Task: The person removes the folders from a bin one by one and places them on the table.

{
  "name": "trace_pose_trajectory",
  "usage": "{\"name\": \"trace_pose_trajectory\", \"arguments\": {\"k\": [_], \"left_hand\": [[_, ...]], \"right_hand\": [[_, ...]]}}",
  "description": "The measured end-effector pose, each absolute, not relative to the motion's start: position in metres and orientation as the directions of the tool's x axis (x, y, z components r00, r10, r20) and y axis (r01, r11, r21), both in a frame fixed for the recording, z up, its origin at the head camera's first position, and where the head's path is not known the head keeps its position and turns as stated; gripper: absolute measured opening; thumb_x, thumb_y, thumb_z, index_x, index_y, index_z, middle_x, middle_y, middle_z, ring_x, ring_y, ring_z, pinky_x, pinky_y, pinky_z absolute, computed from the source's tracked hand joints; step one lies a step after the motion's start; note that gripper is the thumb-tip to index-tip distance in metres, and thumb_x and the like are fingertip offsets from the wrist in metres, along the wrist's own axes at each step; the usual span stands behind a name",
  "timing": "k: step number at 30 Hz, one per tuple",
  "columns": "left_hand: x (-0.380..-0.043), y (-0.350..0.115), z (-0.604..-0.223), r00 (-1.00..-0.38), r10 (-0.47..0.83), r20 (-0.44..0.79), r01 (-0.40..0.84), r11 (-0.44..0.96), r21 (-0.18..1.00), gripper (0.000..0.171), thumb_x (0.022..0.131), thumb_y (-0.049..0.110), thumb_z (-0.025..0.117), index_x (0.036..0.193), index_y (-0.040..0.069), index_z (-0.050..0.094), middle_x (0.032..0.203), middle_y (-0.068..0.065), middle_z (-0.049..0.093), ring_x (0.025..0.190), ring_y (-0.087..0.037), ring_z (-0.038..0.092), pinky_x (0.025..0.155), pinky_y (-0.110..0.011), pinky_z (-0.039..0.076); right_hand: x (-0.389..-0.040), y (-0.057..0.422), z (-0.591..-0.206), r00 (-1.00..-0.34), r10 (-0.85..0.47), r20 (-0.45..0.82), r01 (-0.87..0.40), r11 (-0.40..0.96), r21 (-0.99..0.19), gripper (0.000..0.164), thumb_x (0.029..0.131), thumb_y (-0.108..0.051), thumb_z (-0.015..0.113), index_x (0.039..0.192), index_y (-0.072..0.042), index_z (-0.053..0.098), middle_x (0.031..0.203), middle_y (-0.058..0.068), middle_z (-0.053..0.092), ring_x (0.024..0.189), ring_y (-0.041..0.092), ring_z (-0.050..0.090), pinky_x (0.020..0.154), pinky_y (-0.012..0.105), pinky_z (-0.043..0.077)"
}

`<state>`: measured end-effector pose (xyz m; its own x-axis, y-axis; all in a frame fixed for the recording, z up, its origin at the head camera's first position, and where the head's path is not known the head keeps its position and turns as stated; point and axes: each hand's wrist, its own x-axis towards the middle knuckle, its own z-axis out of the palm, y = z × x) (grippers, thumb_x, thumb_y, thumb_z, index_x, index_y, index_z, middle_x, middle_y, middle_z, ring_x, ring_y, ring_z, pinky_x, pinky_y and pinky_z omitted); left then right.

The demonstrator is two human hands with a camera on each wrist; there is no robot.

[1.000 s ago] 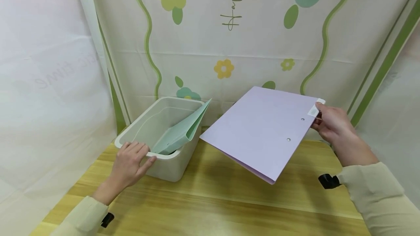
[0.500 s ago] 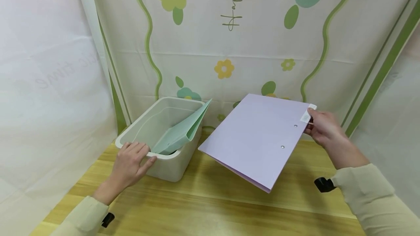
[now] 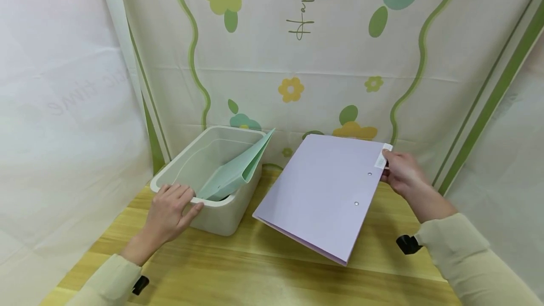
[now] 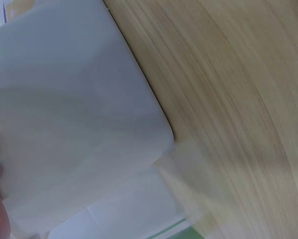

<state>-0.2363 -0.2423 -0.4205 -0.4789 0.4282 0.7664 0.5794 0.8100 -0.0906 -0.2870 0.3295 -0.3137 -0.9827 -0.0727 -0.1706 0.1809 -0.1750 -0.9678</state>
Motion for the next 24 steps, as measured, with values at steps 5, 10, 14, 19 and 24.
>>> {"name": "trace_pose_trajectory", "arguments": {"k": [5,10,14,19,24], "left_hand": [[-0.236,-0.242,-0.420,-0.483,0.428,0.764,0.582,0.809,-0.084,0.056,0.106,0.061,0.032,0.081,0.014,0.048,0.078,0.000,0.054,0.074,-0.022,0.056,0.072,-0.043,0.042],[-0.236,-0.243,-0.421,-0.484,0.428,0.764,0.580,0.810,-0.086,0.056,0.106,0.061,0.032,0.081,0.013,0.048,0.078,0.000,0.054,0.074,-0.023,0.057,0.072,-0.043,0.042],[-0.236,-0.243,-0.422,-0.489,0.431,0.758,0.580,0.810,-0.086,0.057,0.106,0.062,0.032,0.081,0.013,0.048,0.078,0.000,0.054,0.075,-0.024,0.057,0.072,-0.044,0.042],[-0.235,-0.242,-0.421,-0.503,0.430,0.750,0.575,0.814,-0.081,0.057,0.106,0.062,0.031,0.081,0.013,0.048,0.078,0.000,0.053,0.075,-0.024,0.057,0.073,-0.044,0.042],[-0.237,-0.243,-0.422,-0.496,0.426,0.757,0.574,0.815,-0.082,0.057,0.106,0.062,0.031,0.081,0.013,0.048,0.077,0.000,0.054,0.074,-0.023,0.057,0.072,-0.043,0.042]], "right_hand": [[-0.290,0.321,-0.323,-0.983,-0.081,-0.165,0.174,-0.129,-0.976,0.028,0.112,-0.026,0.035,0.120,0.000,0.044,0.094,-0.001,0.065,0.088,0.013,0.066,0.080,0.032,0.056],[-0.293,0.311,-0.332,-0.981,-0.096,-0.170,0.177,-0.073,-0.981,0.042,0.112,-0.026,0.032,0.137,0.008,0.038,0.096,-0.002,0.064,0.089,0.013,0.065,0.081,0.032,0.056],[-0.295,0.306,-0.337,-0.980,-0.104,-0.168,0.174,-0.052,-0.983,0.051,0.112,-0.026,0.031,0.146,0.012,0.029,0.096,-0.002,0.064,0.090,0.013,0.064,0.081,0.032,0.055],[-0.297,0.302,-0.340,-0.979,-0.111,-0.171,0.178,-0.052,-0.983,0.041,0.112,-0.027,0.032,0.137,0.005,0.039,0.096,-0.002,0.062,0.089,0.013,0.063,0.081,0.032,0.055],[-0.299,0.297,-0.342,-0.978,-0.119,-0.173,0.181,-0.063,-0.981,0.037,0.112,-0.027,0.033,0.131,0.002,0.042,0.096,-0.003,0.062,0.089,0.012,0.063,0.081,0.032,0.055]]}}
